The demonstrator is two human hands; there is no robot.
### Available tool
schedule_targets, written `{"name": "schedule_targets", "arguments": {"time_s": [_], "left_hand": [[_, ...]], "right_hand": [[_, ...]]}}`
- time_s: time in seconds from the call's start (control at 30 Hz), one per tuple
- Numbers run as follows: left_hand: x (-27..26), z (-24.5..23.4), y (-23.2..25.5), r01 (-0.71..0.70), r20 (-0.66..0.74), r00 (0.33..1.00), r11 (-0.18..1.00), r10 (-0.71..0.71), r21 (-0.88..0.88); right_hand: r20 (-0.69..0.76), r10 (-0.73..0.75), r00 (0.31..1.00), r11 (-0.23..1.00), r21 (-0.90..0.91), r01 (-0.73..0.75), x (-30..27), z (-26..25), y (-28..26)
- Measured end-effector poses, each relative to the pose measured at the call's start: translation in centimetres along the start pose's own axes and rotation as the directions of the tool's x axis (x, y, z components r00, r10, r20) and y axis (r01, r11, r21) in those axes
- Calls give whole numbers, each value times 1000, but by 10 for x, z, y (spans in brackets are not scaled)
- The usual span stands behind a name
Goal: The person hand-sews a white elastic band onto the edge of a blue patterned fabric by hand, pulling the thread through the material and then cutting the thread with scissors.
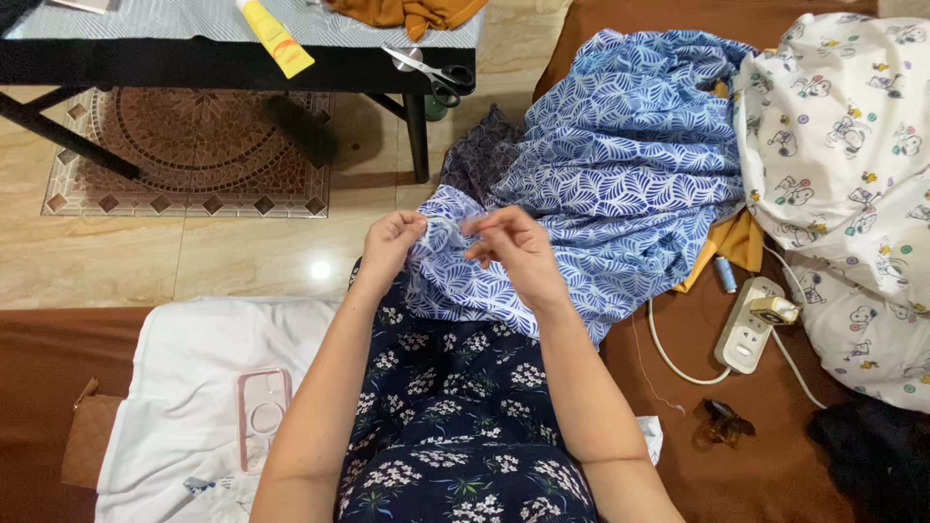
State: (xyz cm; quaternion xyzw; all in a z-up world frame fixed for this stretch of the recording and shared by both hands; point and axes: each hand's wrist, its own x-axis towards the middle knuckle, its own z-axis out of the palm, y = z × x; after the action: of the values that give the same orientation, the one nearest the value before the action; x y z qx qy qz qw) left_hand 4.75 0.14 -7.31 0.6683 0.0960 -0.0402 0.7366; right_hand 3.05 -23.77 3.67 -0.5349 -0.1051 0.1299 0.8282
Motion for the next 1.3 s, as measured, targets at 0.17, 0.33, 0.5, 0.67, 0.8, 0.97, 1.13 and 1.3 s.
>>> {"name": "schedule_targets", "arguments": {"time_s": [0.17, 0.33, 0.5, 0.67, 0.8, 0.97, 1.13, 1.3], "left_hand": [[40, -42, -32, -161, -137, 972, 967, 190, 198], [55, -68, -37, -58, -230, 968, 983, 98, 175], [46, -40, -17, -52, -194, 979, 994, 69, 92], [-1, -4, 33, 76, 54, 996, 991, -70, -113], [-28, 0, 48, -18, 170, 984, 980, 52, -197], [-45, -11, 49, -36, 138, 988, 976, 67, -216], [-54, -19, 55, -49, 81, 995, 986, 63, -158], [-58, -21, 60, -68, 75, 994, 988, 79, -141]], "right_hand": [[-106, -201, 974, 944, 243, 222, -13, -30, -40], [-243, -318, 916, 859, 335, 387, -38, -63, -86], [-319, -333, 887, 819, 368, 440, -42, -66, -90], [-233, -176, 956, 979, 62, 195, -32, -52, -60], [-127, 50, 991, 987, -146, -68, -19, -21, -4], [-72, 149, 986, 946, -280, -163, -14, 19, 54], [-66, 158, 985, 922, -349, -171, -9, 37, 67], [-96, 213, 972, 892, -387, -233, -8, 42, 63]]}}
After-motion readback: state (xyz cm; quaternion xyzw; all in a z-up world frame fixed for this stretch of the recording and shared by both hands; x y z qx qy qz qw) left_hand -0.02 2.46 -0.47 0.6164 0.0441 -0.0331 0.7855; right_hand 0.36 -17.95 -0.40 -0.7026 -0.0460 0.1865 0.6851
